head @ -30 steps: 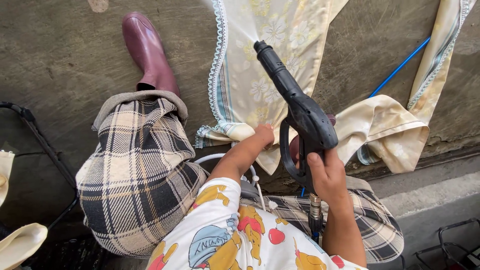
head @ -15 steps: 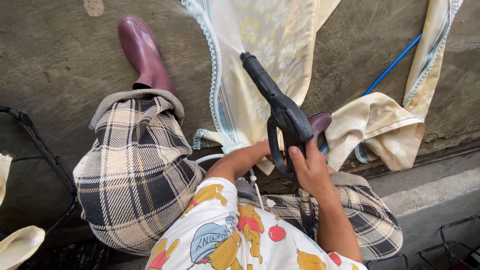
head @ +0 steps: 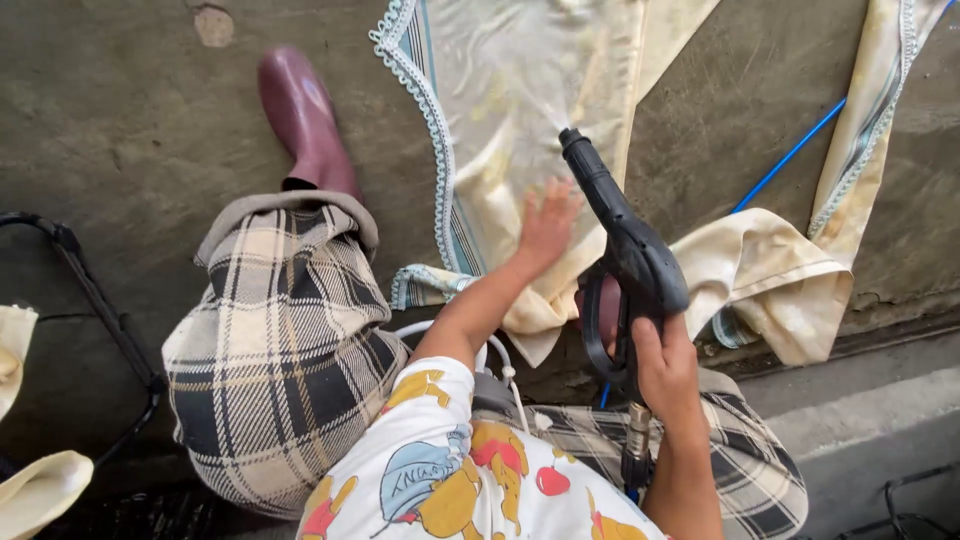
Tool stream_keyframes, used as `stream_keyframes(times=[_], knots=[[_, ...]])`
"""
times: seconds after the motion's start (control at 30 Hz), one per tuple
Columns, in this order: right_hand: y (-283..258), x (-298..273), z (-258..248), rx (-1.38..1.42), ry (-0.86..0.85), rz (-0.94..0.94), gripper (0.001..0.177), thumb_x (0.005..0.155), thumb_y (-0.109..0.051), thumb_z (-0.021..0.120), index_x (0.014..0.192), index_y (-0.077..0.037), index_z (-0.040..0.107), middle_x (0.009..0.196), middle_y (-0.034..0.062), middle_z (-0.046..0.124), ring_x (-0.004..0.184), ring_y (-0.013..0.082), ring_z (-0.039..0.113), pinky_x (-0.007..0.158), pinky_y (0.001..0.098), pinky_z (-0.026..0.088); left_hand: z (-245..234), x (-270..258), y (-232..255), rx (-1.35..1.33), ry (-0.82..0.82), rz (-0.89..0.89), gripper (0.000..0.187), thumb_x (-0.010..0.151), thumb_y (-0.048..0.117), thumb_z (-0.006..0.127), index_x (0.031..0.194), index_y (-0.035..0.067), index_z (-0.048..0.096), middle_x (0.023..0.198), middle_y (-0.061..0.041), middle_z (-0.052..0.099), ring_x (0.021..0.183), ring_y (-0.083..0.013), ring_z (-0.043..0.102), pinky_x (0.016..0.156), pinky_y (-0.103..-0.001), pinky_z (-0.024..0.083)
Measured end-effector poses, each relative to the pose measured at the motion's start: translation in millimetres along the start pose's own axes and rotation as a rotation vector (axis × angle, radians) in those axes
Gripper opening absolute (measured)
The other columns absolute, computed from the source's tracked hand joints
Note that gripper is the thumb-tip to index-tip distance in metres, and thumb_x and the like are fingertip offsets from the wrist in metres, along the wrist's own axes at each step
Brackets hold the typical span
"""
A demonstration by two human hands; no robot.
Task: Using a high-pressure water spray gun to clean a long piece of fabric laid out on the ground.
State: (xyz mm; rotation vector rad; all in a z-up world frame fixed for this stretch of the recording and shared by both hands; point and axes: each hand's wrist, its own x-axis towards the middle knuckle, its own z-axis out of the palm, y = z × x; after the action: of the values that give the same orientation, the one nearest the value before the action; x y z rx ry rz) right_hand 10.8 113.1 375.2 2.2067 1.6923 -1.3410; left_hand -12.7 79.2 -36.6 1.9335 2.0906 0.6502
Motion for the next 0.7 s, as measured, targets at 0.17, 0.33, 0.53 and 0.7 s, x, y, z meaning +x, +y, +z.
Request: stream_keyframes(times=[0.17, 0.33, 0.53, 0.7], knots=[[3.9, 8.4, -8.7, -0.025, 0.001, 0.009, 0.039, 0.108, -0.038, 0.048, 0.134, -0.010, 0.056, 0.098, 0.0200, 0.074, 0.102, 0.0396, 0.069, 0.092, 0.0569, 0.049, -45.9, 11.8, -56.1, -0.039, -0.747, -0.053, 0.089, 0.088, 0.032, 0.070, 0.163, 0.035, 0.022, 0.174, -0.009, 0.003, 0.159, -0.0360, -0.006, 0.120, -0.074, 0.000], [-1.2, 0.2, -16.3, -0.068, 0.037, 0.036, 0.044, 0.107, -0.042, 0.049, 0.135, -0.009, 0.055, 0.109, 0.0262, 0.068, 0.109, 0.0456, 0.064, 0.094, 0.0609, 0.046, -61.4, -15.9, -45.0, -0.019, -1.037, 0.004, 0.122, 0.081, 0.038, 0.087, 0.166, 0.035, 0.000, 0.173, -0.011, -0.010, 0.158, -0.0348, -0.016, 0.121, -0.071, -0.010], [21.4, -1.3, -36.1, -0.048, 0.115, 0.087, 0.040, 0.108, -0.035, 0.051, 0.138, -0.010, 0.054, 0.113, 0.0237, 0.067, 0.113, 0.0428, 0.063, 0.099, 0.0603, 0.045, -84.4, -17.2, -42.1, 0.035, -1.195, 0.095, 0.119, 0.083, 0.053, 0.081, 0.165, 0.034, -0.003, 0.171, -0.008, -0.019, 0.156, -0.0358, -0.022, 0.122, -0.072, -0.009], [35.5, 0.1, -36.3, -0.057, 0.109, 0.160, 0.038, 0.111, -0.040, 0.047, 0.130, -0.008, 0.056, 0.098, 0.0225, 0.070, 0.104, 0.0444, 0.066, 0.097, 0.0609, 0.047, -81.3, -35.8, -33.8, 0.046, -1.258, 0.126, 0.121, 0.083, 0.055, 0.080, 0.165, 0.033, -0.005, 0.171, -0.010, -0.020, 0.154, -0.0391, -0.025, 0.121, -0.073, -0.009]])
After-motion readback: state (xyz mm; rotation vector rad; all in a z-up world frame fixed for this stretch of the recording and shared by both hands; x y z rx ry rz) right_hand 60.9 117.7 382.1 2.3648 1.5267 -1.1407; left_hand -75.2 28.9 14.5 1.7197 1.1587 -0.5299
